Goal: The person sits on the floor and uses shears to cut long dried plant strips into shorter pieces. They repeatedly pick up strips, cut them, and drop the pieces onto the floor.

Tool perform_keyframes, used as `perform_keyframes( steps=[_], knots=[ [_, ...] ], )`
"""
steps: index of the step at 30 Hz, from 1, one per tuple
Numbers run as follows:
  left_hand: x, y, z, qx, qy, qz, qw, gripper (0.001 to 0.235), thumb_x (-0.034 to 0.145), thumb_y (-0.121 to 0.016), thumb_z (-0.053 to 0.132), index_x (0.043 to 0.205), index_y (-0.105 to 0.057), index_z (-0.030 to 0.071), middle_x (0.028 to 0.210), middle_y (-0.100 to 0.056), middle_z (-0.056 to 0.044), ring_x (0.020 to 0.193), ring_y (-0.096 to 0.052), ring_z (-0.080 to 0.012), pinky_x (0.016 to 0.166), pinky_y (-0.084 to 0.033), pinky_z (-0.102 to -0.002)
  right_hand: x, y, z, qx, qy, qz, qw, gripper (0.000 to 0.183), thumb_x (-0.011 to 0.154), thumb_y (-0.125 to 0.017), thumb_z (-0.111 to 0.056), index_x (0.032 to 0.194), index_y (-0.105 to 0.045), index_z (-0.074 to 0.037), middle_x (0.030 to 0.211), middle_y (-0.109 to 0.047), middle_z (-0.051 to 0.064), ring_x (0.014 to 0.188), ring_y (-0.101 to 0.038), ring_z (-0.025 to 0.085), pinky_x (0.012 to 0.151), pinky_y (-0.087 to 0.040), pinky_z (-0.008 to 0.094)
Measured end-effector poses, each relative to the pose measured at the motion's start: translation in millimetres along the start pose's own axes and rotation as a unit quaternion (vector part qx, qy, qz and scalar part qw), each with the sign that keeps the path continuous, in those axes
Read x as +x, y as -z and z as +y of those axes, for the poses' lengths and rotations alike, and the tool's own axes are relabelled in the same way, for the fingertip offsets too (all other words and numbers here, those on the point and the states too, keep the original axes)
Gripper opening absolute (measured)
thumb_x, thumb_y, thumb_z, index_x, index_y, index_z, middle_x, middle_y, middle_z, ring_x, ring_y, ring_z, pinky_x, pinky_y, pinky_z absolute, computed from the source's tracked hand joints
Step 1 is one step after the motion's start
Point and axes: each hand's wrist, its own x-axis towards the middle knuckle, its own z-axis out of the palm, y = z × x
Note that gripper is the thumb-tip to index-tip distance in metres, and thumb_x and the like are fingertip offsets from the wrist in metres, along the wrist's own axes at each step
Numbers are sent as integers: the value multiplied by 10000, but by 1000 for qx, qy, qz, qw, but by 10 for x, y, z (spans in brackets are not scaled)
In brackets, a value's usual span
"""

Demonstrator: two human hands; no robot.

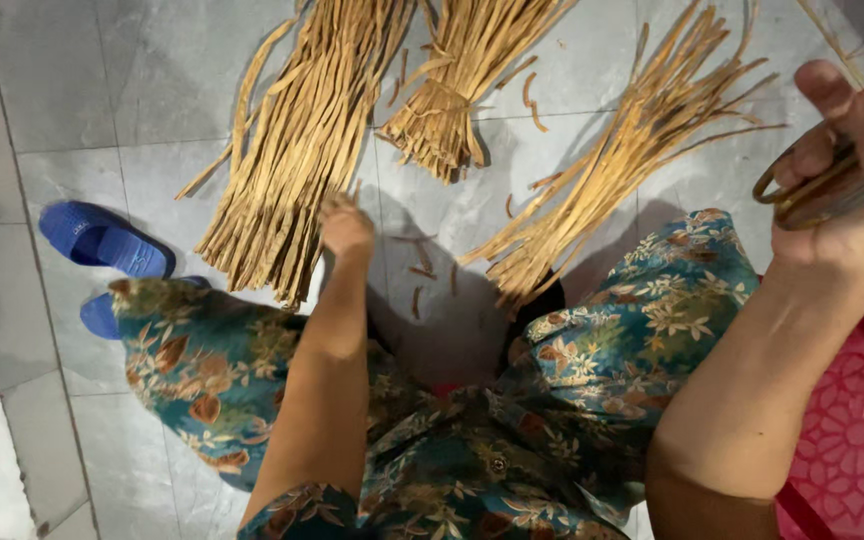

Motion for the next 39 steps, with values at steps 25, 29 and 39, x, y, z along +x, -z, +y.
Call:
perform_keyframes(
  steps=[25, 29, 39],
  knots=[
    [-244, 230, -323, 60, 114, -6, 992, 424, 1064, -429, 321, 1422, -480, 99, 1502, -427, -116, 1341, -461, -292, 1033, -447, -429, 170, -1011, -13, -132, -19, 38, 990, 227, 1135, -651, -89, 1318, -520, -55, 1095, -675, 213, 735, -622, 183, 662, -524, 303],
    [-196, 306, -285, 76, 94, 63, 991, 558, 1097, -266, 464, 1503, -389, 102, 1609, -341, -118, 1376, -417, -289, 1152, -361, -433, 150, -1028, -35, -139, -8, 37, 990, 219, 1134, -652, -84, 1316, -536, -51, 1096, -682, 225, 757, -657, 198, 654, -528, 310],
    [-195, 329, -305, 135, 130, -20, 982, 232, 996, -539, 170, 1202, -628, 110, 1263, -604, -89, 1142, -577, -244, 934, -508, -344, 146, -1067, -71, -110, 11, 23, 994, 196, 1152, -703, -27, 1295, -569, -32, 1092, -715, 280, 721, -661, 225, 609, -516, 313]
  ],
)
